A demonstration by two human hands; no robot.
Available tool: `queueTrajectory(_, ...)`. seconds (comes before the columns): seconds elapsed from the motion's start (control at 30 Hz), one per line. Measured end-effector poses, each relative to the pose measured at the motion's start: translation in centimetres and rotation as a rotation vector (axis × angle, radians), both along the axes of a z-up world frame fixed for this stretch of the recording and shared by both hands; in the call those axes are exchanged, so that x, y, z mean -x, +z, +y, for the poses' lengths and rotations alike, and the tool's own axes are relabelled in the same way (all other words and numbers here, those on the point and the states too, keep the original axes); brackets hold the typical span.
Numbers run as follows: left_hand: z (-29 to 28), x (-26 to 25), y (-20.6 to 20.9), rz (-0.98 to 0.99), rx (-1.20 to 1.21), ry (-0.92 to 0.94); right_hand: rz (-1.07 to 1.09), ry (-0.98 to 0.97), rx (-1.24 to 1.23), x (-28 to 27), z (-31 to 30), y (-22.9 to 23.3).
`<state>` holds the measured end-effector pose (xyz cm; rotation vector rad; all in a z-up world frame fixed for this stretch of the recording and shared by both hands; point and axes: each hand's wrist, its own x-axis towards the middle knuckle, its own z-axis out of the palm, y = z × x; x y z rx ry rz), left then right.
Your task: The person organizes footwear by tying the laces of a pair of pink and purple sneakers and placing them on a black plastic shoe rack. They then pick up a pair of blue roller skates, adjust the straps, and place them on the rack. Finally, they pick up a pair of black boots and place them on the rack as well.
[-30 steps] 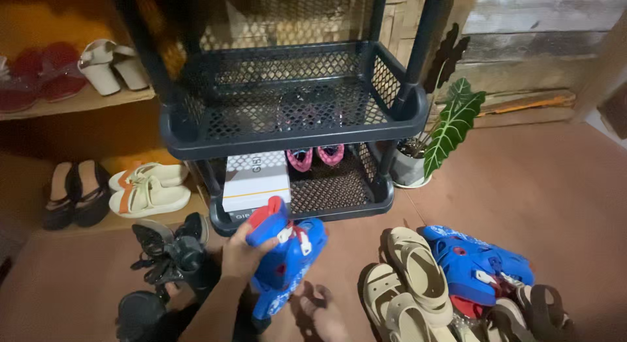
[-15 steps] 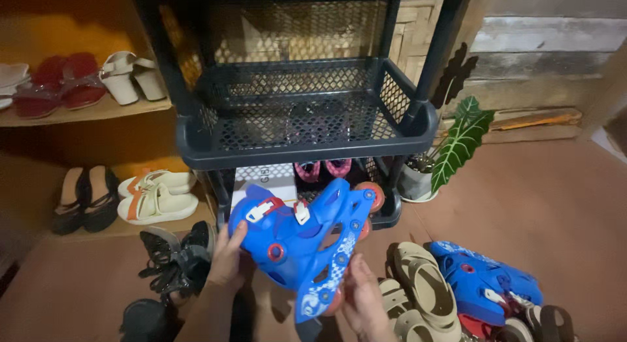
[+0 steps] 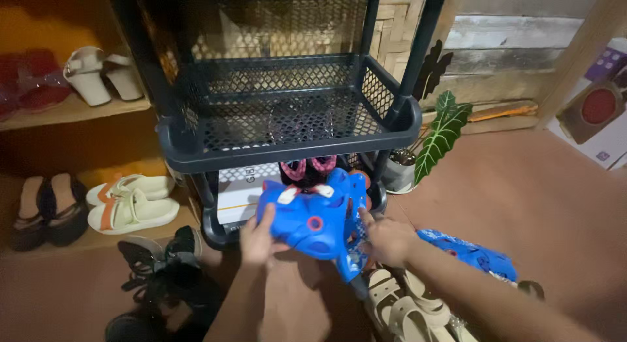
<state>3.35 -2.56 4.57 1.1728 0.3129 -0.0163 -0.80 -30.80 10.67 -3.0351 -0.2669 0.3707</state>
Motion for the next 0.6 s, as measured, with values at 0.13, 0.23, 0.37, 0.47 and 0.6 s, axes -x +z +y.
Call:
queueTrajectory(0.13,-6.1,-0.2,1.5,-0.054,-0.194,0.063,0.025,0.086,-0.176,2.1,0.2,2.7)
queueTrajectory(0.23,-11.2,1.1,2.4,-0.174,-0.616,0.11,-0.021,-0.063,-0.277,1.7,2.6,1.3)
queueTrajectory(0.37,-15.0,4.0,2.9,-0.362,-0.843,0.003,-0.14,-0.283,-0.66,0.7,2.3,-4.1)
queueTrajectory(0.47,-16.6,6.1,2.9,-0.603,-0.962,-0.037,-0.169,-0.353,-0.805,-0.3,-0.3,-9.7)
queueTrajectory(0.6,-19.0,6.4,2.6,-0.678,-1.014,-0.047,-0.221,-0.406,-0.744,-3.2,-3.7,-15.6)
